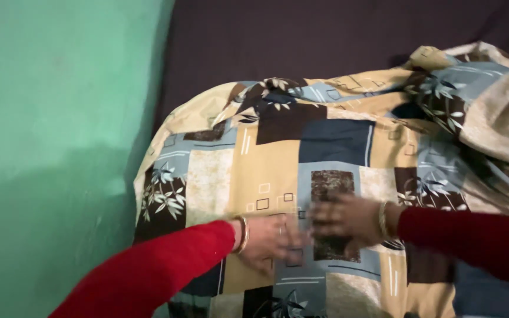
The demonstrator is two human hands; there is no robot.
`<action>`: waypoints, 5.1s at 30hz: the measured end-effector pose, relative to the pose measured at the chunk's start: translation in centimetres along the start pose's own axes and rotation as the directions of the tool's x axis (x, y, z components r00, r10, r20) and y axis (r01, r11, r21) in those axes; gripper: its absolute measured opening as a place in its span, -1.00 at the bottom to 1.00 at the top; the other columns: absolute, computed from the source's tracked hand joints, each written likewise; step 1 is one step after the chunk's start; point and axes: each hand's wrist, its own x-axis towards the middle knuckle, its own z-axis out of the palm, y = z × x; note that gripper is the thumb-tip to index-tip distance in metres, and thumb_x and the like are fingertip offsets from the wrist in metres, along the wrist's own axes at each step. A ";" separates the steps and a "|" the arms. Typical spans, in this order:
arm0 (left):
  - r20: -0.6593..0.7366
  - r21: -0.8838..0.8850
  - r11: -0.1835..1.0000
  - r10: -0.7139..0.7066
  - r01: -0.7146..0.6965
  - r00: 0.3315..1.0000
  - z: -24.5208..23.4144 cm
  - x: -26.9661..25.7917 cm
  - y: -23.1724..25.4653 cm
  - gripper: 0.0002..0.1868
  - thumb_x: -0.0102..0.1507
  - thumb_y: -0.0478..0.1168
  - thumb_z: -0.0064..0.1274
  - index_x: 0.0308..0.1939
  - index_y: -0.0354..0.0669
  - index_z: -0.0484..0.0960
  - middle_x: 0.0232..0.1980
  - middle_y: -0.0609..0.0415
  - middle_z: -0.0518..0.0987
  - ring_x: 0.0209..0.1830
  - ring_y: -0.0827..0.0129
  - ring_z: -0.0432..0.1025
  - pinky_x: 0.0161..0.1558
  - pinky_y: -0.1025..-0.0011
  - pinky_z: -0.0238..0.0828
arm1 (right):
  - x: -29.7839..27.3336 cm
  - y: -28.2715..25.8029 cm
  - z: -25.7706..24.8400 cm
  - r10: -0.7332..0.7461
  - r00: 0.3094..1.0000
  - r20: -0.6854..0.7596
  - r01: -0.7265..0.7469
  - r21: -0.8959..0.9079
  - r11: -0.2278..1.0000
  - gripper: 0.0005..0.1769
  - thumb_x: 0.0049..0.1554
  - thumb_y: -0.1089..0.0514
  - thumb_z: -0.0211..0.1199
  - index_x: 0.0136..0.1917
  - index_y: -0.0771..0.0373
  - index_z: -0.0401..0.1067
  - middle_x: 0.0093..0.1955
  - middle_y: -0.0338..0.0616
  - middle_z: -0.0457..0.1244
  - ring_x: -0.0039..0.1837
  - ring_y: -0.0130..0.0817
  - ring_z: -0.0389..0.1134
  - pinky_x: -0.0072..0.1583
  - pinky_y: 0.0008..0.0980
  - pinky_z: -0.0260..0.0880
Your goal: The person smooths a patterned bedsheet over a bed and folds it into layers by hand.
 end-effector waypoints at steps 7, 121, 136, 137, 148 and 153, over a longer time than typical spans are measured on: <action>0.198 -0.160 0.896 -0.381 0.413 0.903 0.1 -7.8 -2.0 -0.08 0.19 0.40 -0.02 0.58 0.32 0.17 0.67 0.09 0.12 0.68 0.22 -0.03 0.62 -0.04 -0.30 | 1.7 1.3 0.0 0.072 0.997 0.037 -0.073 0.020 0.997 -0.15 0.23 -0.39 0.05 0.66 -0.27 -0.17 0.75 -0.34 -0.36 0.74 -0.23 -0.46 0.60 0.17 -0.56; 0.782 0.060 0.475 -0.569 0.878 0.255 -8.7 36.6 -25.1 0.32 -0.05 0.52 0.25 0.59 0.02 0.03 0.70 -0.06 -0.17 0.67 -0.29 -0.49 0.18 -0.85 -0.53 | -3.2 19.5 33.9 0.816 0.497 -0.294 0.081 0.952 0.294 -0.02 0.03 -0.32 0.36 0.49 0.28 0.15 0.31 0.28 0.28 0.35 0.10 0.33 0.35 -0.13 0.33; 0.541 0.150 0.955 -0.296 0.256 0.787 -9.5 41.3 -26.8 -0.71 0.24 -0.05 0.07 -0.07 0.04 0.80 0.00 -0.02 0.71 -0.01 0.11 0.63 -0.11 0.03 0.59 | -15.3 15.0 17.3 0.895 -0.242 -0.374 -0.215 0.921 0.326 -0.76 0.05 0.01 0.24 -0.03 0.10 0.51 -0.22 -0.04 0.37 -0.14 -0.02 0.43 -0.09 -0.12 0.44; 0.432 0.129 0.959 -0.282 0.251 0.856 -10.6 42.8 -26.0 -0.74 0.26 -0.07 0.04 -0.11 0.04 0.79 -0.03 -0.05 0.72 -0.02 0.10 0.62 -0.09 0.11 0.55 | -16.5 14.3 18.1 0.788 -0.395 -0.473 -0.197 0.881 0.430 -0.84 0.00 0.10 0.25 -0.13 0.15 0.50 -0.22 -0.07 0.37 -0.15 -0.04 0.43 -0.10 -0.16 0.45; -0.053 -0.077 0.834 -0.550 0.546 0.833 -18.7 56.1 -27.5 0.24 -0.10 0.34 0.40 0.50 0.09 0.09 0.52 -0.16 0.14 0.53 -0.07 0.08 0.33 -0.39 0.04 | -21.6 4.0 44.0 -0.110 -0.993 -0.035 0.102 0.190 -0.977 -0.12 0.13 -0.47 0.40 0.37 0.24 0.34 0.20 0.10 0.36 0.20 -0.01 0.39 0.15 -0.04 0.43; 0.469 -0.216 0.608 -0.621 0.764 0.627 -14.0 55.4 -31.7 0.65 -0.24 0.48 0.44 0.65 0.22 -0.36 0.66 -0.35 -0.23 0.61 -0.24 -0.07 0.46 -0.20 -0.02 | -14.2 14.9 44.8 0.143 -0.820 0.555 0.227 0.545 -0.807 -0.06 0.28 -0.28 0.19 0.60 0.45 0.04 0.38 0.41 0.18 0.30 0.26 0.30 0.22 0.13 0.34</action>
